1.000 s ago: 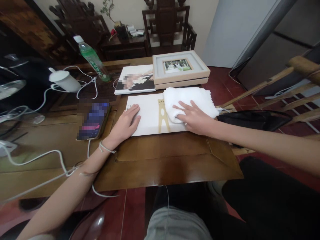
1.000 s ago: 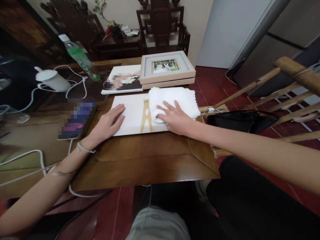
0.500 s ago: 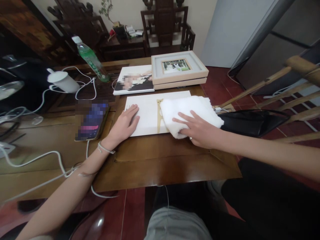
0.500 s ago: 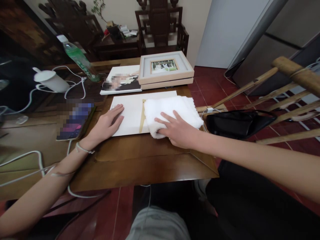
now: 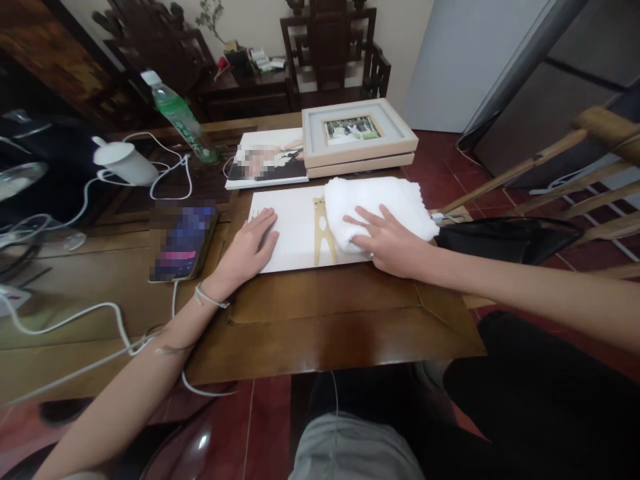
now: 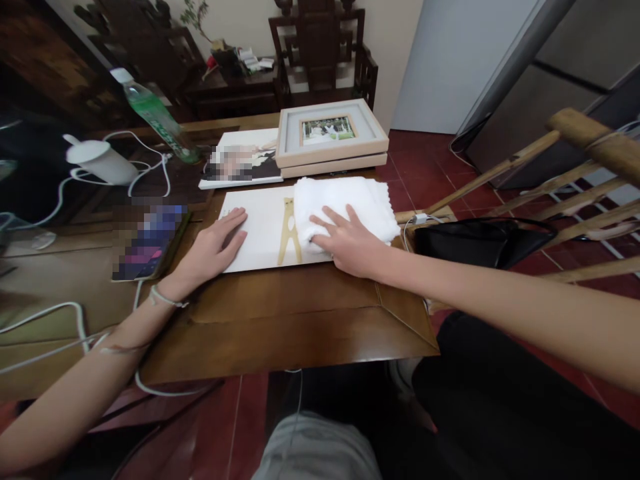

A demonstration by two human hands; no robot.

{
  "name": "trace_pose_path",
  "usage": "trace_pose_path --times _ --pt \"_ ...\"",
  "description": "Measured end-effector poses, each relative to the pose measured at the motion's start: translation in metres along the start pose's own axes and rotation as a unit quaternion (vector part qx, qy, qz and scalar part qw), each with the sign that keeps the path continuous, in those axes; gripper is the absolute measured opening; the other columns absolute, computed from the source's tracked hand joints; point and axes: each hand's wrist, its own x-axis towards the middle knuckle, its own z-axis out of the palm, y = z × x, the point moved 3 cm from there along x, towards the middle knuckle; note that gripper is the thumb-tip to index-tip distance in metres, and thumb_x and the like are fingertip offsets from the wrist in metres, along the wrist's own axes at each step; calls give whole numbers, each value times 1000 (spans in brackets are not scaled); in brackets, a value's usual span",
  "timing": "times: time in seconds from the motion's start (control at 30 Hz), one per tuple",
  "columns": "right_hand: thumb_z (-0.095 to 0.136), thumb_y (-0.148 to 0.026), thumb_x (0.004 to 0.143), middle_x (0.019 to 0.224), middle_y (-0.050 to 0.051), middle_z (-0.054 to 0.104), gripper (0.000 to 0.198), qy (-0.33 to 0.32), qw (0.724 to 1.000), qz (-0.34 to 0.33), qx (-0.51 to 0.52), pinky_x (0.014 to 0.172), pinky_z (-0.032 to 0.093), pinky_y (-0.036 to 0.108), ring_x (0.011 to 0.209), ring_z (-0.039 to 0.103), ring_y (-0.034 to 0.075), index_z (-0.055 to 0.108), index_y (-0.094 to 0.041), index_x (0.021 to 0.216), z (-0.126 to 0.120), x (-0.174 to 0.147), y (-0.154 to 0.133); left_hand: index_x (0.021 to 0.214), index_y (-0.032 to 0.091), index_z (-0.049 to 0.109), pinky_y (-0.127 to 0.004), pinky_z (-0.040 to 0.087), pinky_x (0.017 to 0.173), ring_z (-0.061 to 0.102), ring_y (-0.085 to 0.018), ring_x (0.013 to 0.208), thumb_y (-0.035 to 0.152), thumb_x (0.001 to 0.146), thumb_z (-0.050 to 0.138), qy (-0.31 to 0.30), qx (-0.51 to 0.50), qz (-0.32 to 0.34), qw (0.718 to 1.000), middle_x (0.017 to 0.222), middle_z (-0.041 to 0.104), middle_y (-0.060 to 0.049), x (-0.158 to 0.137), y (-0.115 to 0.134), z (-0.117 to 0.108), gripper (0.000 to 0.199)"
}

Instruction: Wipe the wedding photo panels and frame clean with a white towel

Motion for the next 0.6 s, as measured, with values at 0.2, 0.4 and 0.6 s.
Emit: trace_pose_path --times 0.2,0.4,0.6 --pt "57 -2 79 164 18 41 52 -7 1000 -26 5 111 34 76 151 33 45 71 -18 126 1 -24 -24 145 13 56 -58 32 125 41 -32 150 43 101 39 -6 0 -12 1000 158 49 -16 0 0 0 56" --pt "59 -4 79 163 19 42 50 -9 998 -55 -11 111 36 75 151 34 45 70 -16 126 1 -21 -16 144 11 56 -57 32 125 41 -32 150 44 101 38 -3 3 -10 1000 158 49 -18 0 0 0 57" --pt "53 2 79 161 20 45 49 7 998 -60 -18 111 37 71 151 35 41 68 -14 123 2 -6 6 142 7 57 -54 33 126 43 -32 150 46 101 37 1 7 -9 1000 156 50 -20 0 1 0 60"
